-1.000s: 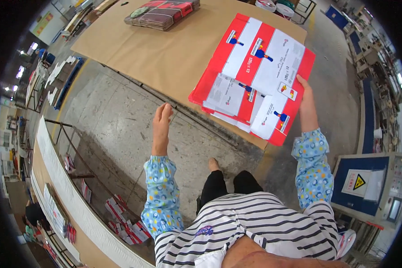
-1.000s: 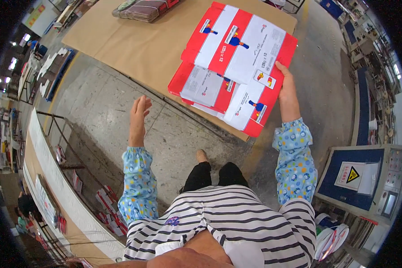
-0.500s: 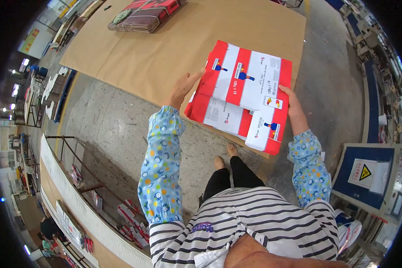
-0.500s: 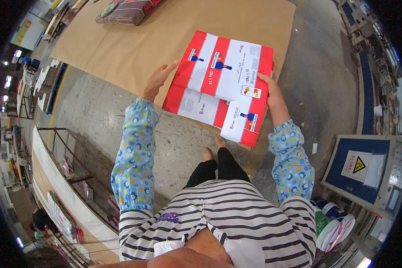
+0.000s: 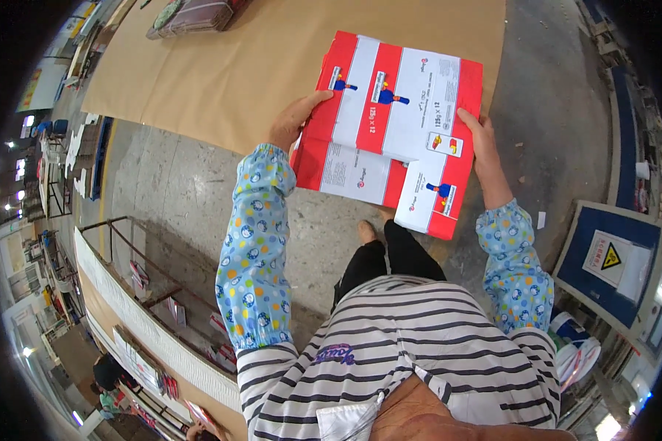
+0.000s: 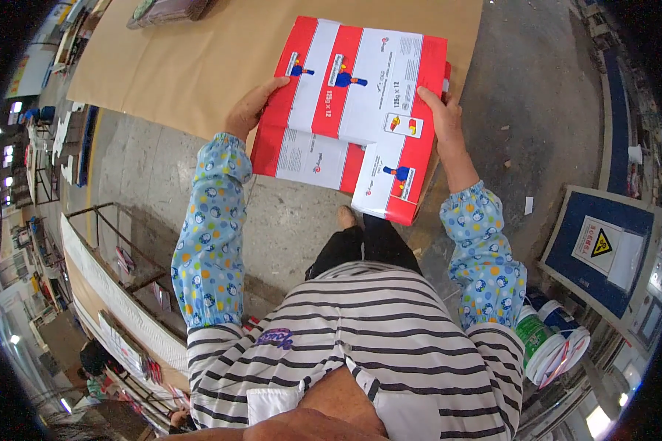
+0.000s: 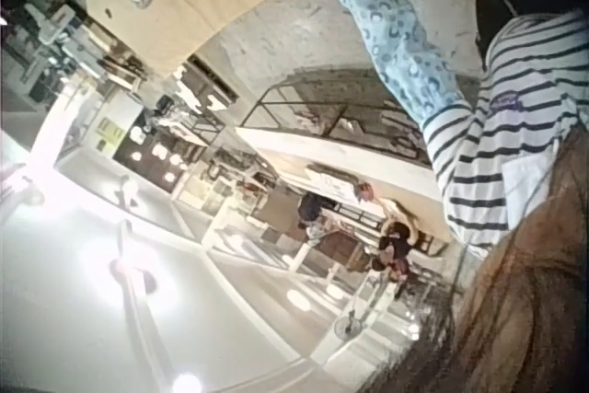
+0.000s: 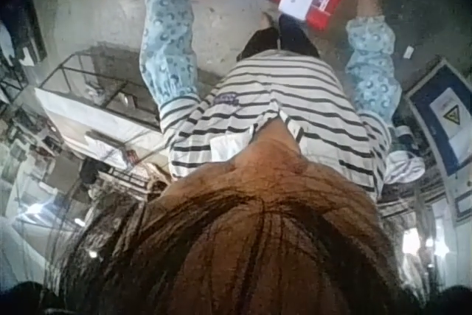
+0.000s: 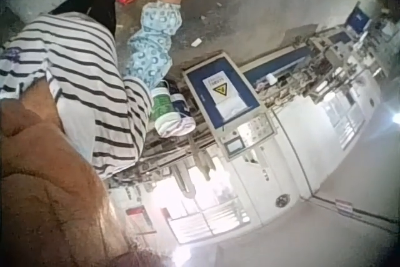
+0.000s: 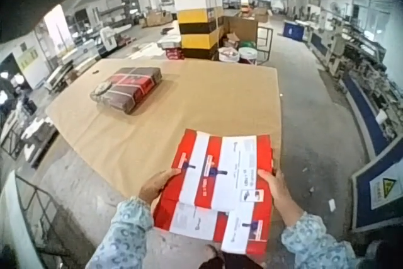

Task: The recorder is sorting paper folders, stacking them, and then carrying the stack to a different location in the warehouse.

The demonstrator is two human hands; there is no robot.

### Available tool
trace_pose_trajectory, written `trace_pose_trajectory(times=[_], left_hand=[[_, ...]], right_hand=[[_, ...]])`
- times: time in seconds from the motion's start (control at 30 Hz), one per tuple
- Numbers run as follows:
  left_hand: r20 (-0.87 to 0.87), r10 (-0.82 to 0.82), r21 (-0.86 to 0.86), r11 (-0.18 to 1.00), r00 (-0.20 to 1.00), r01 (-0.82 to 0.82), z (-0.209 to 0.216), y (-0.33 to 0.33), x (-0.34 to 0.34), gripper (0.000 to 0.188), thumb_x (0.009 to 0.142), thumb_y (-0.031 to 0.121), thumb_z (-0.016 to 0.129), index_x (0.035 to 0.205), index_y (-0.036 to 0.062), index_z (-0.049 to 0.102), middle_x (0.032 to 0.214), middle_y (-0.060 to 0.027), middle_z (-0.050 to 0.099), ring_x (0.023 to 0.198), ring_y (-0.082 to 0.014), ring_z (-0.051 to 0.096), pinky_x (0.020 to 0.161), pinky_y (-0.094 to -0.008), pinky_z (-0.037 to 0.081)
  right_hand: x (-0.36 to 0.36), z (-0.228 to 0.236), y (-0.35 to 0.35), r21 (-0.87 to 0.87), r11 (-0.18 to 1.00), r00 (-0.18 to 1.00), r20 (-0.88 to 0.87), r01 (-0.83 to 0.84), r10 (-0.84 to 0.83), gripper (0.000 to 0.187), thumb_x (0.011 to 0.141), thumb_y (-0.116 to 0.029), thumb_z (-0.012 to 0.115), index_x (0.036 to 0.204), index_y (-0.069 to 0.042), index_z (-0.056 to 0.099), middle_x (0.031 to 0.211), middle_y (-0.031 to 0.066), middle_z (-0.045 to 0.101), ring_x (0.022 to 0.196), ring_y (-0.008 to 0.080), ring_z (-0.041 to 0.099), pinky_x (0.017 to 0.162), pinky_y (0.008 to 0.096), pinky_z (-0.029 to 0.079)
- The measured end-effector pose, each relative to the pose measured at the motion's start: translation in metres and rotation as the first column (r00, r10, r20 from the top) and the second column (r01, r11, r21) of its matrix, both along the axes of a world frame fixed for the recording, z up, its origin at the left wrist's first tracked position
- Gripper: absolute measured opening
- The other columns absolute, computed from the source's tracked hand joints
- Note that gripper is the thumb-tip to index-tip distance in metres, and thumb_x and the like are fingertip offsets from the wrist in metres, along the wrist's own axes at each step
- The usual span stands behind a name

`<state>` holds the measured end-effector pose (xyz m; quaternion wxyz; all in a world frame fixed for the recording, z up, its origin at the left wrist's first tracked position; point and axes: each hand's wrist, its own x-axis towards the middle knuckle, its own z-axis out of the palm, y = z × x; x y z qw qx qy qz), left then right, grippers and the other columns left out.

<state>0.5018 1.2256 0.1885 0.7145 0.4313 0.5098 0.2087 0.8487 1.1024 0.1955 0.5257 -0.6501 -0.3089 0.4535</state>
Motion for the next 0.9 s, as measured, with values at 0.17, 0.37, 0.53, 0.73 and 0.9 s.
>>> trace_pose_trajectory(times=[0.17, 0.37, 0.53, 0.73, 0.9], left_hand=[[0.106, -0.03, 0.277, 0.961, 0.994, 0.0, 0.023, -0.017, -0.004, 0.049, 0.081, 0.041, 0.069, 0.11, 0.0014, 0.064, 0.102, -0.0099, 0.069, 0.09, -0.0173, 0.065, 0.081, -0.0292, 0.05], [0.029, 0.114, 0.161, 0.98, 0.993, -0.117, -0.014, -0.027, -0.011, 0.054, 0.078, 0.045, 0.07, 0.109, 0.0001, 0.065, 0.1, -0.0115, 0.069, 0.085, -0.0184, 0.066, 0.075, -0.0328, 0.053], [-0.124, 0.092, 0.274, 0.96, 0.988, -0.055, -0.048, -0.01, -0.008, 0.056, 0.077, 0.049, 0.07, 0.103, -0.0008, 0.069, 0.1, -0.0146, 0.069, 0.079, -0.0232, 0.068, 0.073, -0.035, 0.054], [-0.064, 0.128, 0.33, 0.939, 0.99, -0.1, -0.088, -0.007, 0.02, 0.058, 0.073, 0.049, 0.074, 0.11, 0.0055, 0.068, 0.106, -0.0125, 0.069, 0.084, -0.0231, 0.068, 0.076, -0.0322, 0.053], [-0.03, -0.035, 0.527, 0.849, 0.999, 0.046, -0.096, -0.005, -0.014, 0.067, 0.073, 0.06, 0.069, 0.118, 0.0106, 0.065, 0.116, -0.013, 0.065, 0.1, -0.0213, 0.063, 0.087, -0.0318, 0.047]], right_hand=[[-0.002, -0.015, -0.002, 0.083, 0.994, 0.99, -0.128, 0.068, -0.057, 0.058, 0.08, -0.031, 0.071, 0.12, 0.007, 0.053, 0.107, 0.0164, 0.065, 0.088, 0.0218, 0.067, 0.076, 0.0314, 0.054], [-0.017, -0.022, -0.012, -0.049, 0.994, 0.995, -0.022, 0.095, -0.096, 0.063, 0.082, -0.029, 0.069, 0.128, 0.005, 0.042, 0.115, 0.0164, 0.059, 0.097, 0.0238, 0.063, 0.08, 0.0337, 0.053], [-0.036, -0.022, -0.03, 0.042, 0.998, 0.996, 0.063, 0.055, -0.058, 0.063, 0.084, -0.027, 0.068, 0.13, 0.004, 0.038, 0.118, 0.02, 0.056, 0.099, 0.0266, 0.062, 0.082, 0.0366, 0.054], [-0.017, -0.045, -0.046, 0.029, 1.0, 0.993, 0.116, -0.006, 0.002, 0.058, 0.087, -0.028, 0.064, 0.128, 0.005, 0.04, 0.114, 0.0216, 0.057, 0.094, 0.0284, 0.065, 0.074, 0.0392, 0.057], [-0.023, -0.055, -0.043, 0.004, 0.976, 0.976, -0.004, -0.218, 0.218, 0.052, 0.09, -0.028, 0.058, 0.127, 0.007, 0.044, 0.116, 0.0217, 0.059, 0.097, 0.0285, 0.065, 0.075, 0.0393, 0.058]])
